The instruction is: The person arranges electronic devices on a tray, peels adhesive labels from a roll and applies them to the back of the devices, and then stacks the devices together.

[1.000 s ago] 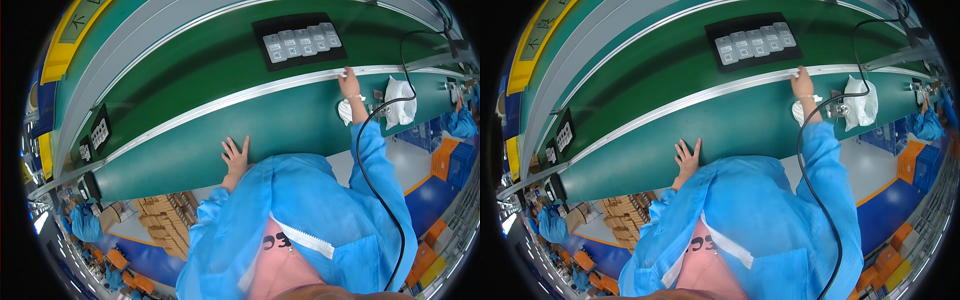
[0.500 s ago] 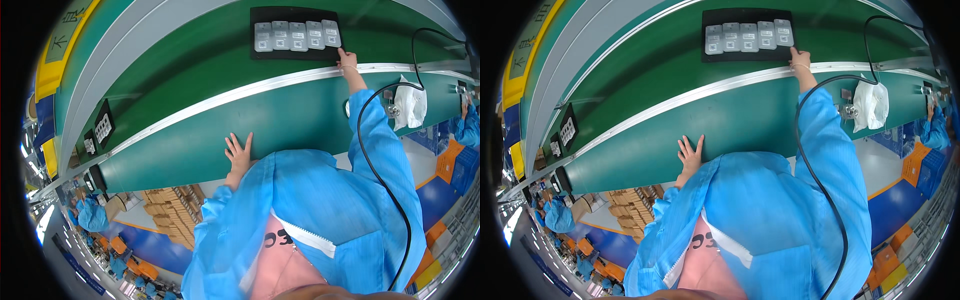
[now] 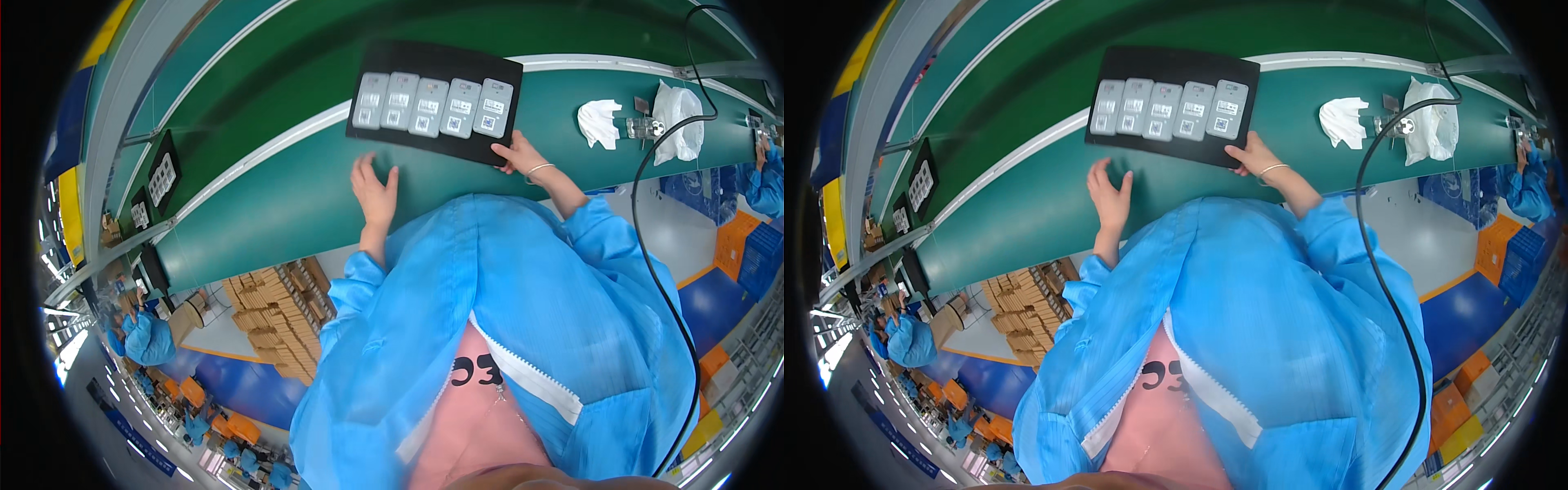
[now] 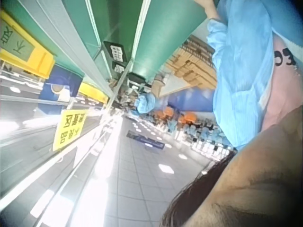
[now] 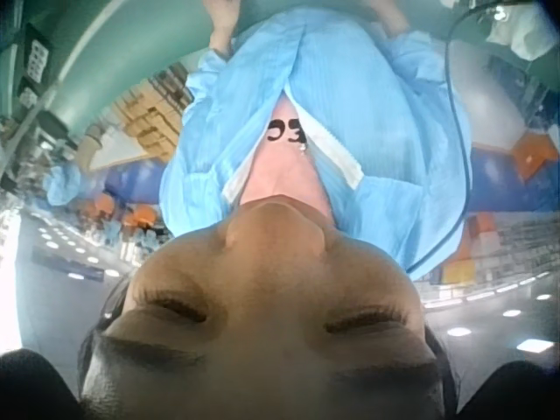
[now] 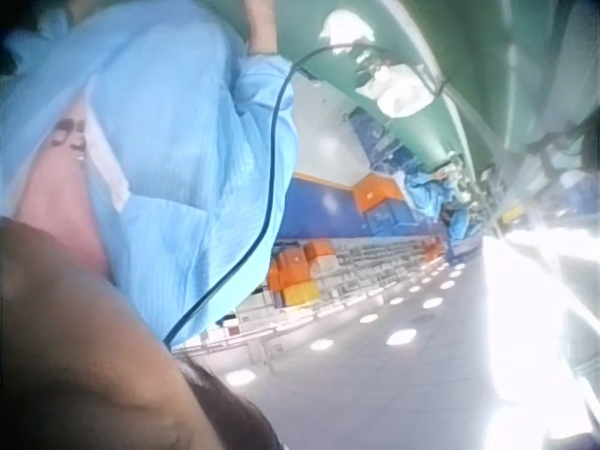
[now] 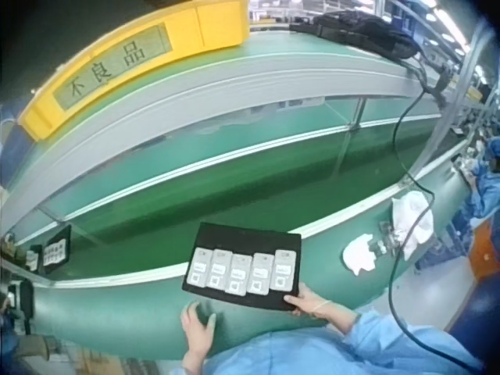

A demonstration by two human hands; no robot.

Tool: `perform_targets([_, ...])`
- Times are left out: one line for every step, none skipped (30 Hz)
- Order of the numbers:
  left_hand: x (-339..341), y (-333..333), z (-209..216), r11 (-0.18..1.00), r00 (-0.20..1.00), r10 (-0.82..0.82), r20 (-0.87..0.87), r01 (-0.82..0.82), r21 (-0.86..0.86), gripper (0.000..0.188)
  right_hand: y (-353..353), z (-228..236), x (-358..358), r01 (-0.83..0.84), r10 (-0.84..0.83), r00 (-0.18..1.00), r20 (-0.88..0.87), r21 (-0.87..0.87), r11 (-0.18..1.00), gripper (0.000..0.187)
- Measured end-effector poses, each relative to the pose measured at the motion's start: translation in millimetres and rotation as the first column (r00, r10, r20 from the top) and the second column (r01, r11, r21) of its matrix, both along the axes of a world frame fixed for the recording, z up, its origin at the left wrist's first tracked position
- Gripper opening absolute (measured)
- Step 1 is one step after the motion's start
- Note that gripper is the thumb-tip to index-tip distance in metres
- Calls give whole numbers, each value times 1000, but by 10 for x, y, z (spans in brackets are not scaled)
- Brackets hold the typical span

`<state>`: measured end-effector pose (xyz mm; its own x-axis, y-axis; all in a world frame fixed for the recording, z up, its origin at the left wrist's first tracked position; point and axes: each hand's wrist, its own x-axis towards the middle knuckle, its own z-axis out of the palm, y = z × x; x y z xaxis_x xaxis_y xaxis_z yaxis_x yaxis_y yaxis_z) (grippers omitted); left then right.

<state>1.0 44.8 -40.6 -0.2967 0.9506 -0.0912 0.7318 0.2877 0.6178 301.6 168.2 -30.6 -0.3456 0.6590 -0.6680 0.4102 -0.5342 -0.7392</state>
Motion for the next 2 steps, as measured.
perform_targets([-31,-52,29,979,990,82,-114,-58,198,71,-73,19,59,-93,91,993,69,14,996,46])
perform_targets([0,-87,76,970,994,80,-72,-61,234,72,-136,34,145,-186,181,973,141,21,982,47])
